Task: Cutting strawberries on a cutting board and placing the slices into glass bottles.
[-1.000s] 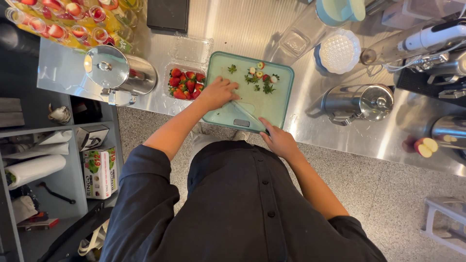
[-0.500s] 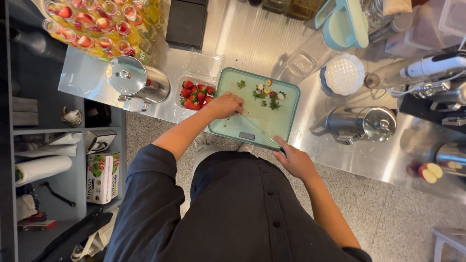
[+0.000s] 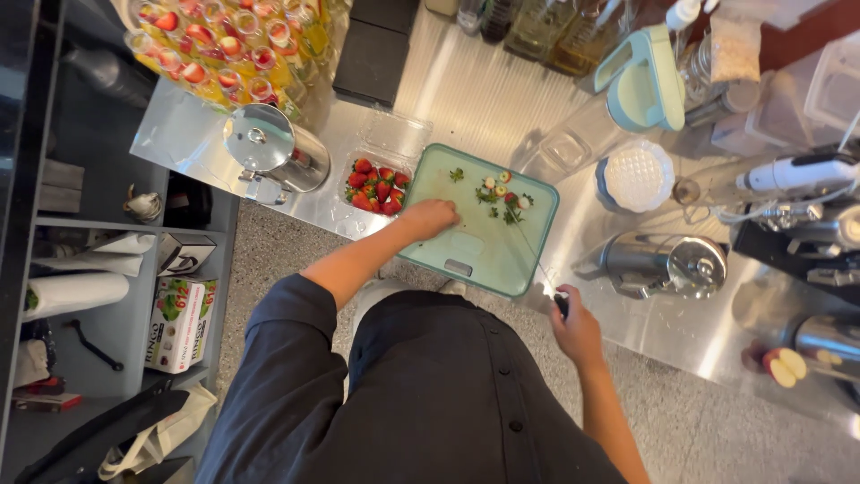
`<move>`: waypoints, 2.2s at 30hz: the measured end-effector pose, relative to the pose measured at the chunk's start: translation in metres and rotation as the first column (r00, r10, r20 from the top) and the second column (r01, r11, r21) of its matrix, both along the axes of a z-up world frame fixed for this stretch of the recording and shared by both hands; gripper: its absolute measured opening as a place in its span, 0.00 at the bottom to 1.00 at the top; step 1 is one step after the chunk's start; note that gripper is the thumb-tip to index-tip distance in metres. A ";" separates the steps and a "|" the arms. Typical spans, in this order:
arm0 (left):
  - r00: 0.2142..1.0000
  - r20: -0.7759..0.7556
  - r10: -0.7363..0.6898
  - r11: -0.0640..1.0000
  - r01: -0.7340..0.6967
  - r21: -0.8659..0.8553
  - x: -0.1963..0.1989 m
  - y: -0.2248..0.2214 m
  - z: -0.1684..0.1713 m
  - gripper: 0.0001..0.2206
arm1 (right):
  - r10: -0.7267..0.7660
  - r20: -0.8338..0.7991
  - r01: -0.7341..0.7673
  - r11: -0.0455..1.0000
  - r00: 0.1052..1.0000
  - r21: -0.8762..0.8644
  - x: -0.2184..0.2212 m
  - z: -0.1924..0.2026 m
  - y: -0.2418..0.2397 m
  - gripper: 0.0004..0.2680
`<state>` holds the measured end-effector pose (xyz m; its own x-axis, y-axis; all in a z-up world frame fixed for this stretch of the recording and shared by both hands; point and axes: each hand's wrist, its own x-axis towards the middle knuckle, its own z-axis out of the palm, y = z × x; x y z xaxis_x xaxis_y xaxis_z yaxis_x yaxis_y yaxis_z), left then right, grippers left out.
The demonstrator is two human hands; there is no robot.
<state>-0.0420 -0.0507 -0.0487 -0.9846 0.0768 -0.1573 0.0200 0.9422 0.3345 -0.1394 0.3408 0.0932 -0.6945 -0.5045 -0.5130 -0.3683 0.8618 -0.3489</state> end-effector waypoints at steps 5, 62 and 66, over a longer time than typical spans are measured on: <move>0.974 0.022 0.226 0.886 -0.215 0.410 0.026 0.017 0.038 0.10 | 0.113 -0.228 -0.119 0.993 0.967 -0.014 0.006 -0.051 -0.031 0.13; 0.333 -0.138 0.933 0.223 -0.234 0.946 0.240 -0.378 0.251 0.13 | 0.150 0.641 0.592 0.271 0.753 -0.759 0.101 0.086 -0.444 0.14; 0.382 -0.371 0.846 0.481 -0.251 0.840 0.211 -0.467 0.228 0.10 | 0.138 0.649 0.606 0.257 0.748 -0.753 0.109 0.091 -0.455 0.14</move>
